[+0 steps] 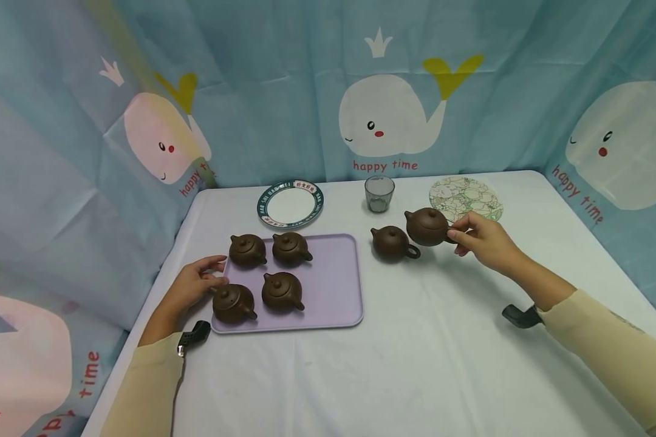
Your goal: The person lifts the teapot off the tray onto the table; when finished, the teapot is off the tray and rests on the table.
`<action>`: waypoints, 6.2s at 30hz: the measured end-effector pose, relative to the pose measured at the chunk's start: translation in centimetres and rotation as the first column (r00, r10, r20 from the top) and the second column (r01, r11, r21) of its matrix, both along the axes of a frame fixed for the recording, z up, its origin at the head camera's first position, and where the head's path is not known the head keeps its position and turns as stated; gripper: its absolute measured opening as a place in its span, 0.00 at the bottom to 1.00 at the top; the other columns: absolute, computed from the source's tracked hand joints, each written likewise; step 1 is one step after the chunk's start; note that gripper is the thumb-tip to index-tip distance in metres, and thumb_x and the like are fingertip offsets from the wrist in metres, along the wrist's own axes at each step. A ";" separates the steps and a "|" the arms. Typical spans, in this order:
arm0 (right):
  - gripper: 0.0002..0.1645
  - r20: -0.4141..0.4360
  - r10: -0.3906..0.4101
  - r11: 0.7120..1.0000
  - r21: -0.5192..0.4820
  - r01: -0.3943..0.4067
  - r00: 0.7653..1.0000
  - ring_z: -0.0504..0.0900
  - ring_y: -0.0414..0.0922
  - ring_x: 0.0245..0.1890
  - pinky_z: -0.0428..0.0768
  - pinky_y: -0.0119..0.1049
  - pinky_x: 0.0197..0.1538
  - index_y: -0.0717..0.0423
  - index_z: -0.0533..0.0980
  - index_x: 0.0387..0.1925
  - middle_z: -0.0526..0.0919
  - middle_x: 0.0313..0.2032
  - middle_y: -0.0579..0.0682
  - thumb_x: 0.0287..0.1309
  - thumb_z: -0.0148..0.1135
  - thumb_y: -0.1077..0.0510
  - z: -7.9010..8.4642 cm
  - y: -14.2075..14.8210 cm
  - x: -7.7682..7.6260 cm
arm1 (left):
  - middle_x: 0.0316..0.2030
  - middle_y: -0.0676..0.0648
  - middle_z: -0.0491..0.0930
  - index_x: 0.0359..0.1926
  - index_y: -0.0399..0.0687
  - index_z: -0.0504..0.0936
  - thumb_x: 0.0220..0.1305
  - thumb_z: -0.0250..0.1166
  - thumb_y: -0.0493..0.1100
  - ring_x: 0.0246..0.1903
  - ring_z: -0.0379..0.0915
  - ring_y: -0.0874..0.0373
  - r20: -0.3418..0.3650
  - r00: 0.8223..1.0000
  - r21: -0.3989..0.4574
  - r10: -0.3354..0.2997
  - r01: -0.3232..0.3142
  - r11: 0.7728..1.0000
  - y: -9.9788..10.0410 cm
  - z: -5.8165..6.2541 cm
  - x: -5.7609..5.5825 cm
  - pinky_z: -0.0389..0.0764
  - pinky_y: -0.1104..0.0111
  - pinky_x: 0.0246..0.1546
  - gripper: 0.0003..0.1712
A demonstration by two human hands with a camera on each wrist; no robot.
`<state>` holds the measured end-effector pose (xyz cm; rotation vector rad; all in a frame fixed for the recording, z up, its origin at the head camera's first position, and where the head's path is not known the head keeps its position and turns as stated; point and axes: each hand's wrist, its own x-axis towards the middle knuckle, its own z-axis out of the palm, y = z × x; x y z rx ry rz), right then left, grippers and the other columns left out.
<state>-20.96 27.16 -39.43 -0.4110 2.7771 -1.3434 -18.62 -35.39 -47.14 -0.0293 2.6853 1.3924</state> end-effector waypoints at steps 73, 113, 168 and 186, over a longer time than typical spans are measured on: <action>0.24 -0.011 -0.016 0.987 0.159 0.017 1.000 0.83 0.51 0.33 0.76 0.41 0.31 0.55 0.77 0.45 0.85 0.34 0.55 0.64 0.58 0.40 0.2 -0.4 -2.3 | 0.57 0.36 0.73 0.69 0.43 0.67 0.58 0.69 0.41 0.38 0.74 0.49 0.026 1.000 -0.055 0.010 -0.009 0.998 0.2 0.2 -0.2 0.76 0.68 0.37 0.38; 0.19 0.129 0.407 0.911 0.011 -0.411 0.904 0.78 0.40 0.29 0.77 0.33 0.32 0.51 0.75 0.44 0.78 0.37 0.45 0.53 0.73 0.52 -3.4 -26.9 -4.2 | 0.56 0.32 0.72 0.67 0.38 0.67 0.57 0.70 0.38 0.35 0.77 0.53 0.006 1.000 0.017 -0.014 0.014 1.000 0.1 0.0 0.4 0.77 0.68 0.35 0.38; 0.13 0.056 0.263 0.953 -0.168 -0.251 0.963 0.84 0.41 0.33 0.80 0.38 0.38 0.53 0.75 0.46 0.83 0.32 0.47 0.62 0.66 0.55 -2.0 -20.1 -1.7 | 0.56 0.33 0.72 0.68 0.40 0.67 0.58 0.70 0.40 0.34 0.76 0.54 0.011 1.000 -0.015 -0.005 0.005 1.000 0.3 0.5 0.5 0.77 0.68 0.35 0.38; 0.14 0.059 0.162 0.968 -0.205 -0.147 0.985 0.83 0.47 0.37 0.80 0.49 0.44 0.57 0.75 0.46 0.82 0.37 0.53 0.62 0.65 0.57 1.0 -11.3 -0.9 | 0.55 0.35 0.73 0.68 0.41 0.68 0.57 0.70 0.39 0.34 0.77 0.55 0.003 1.000 -0.008 0.002 -0.002 1.000 0.1 0.2 0.0 0.76 0.68 0.35 0.38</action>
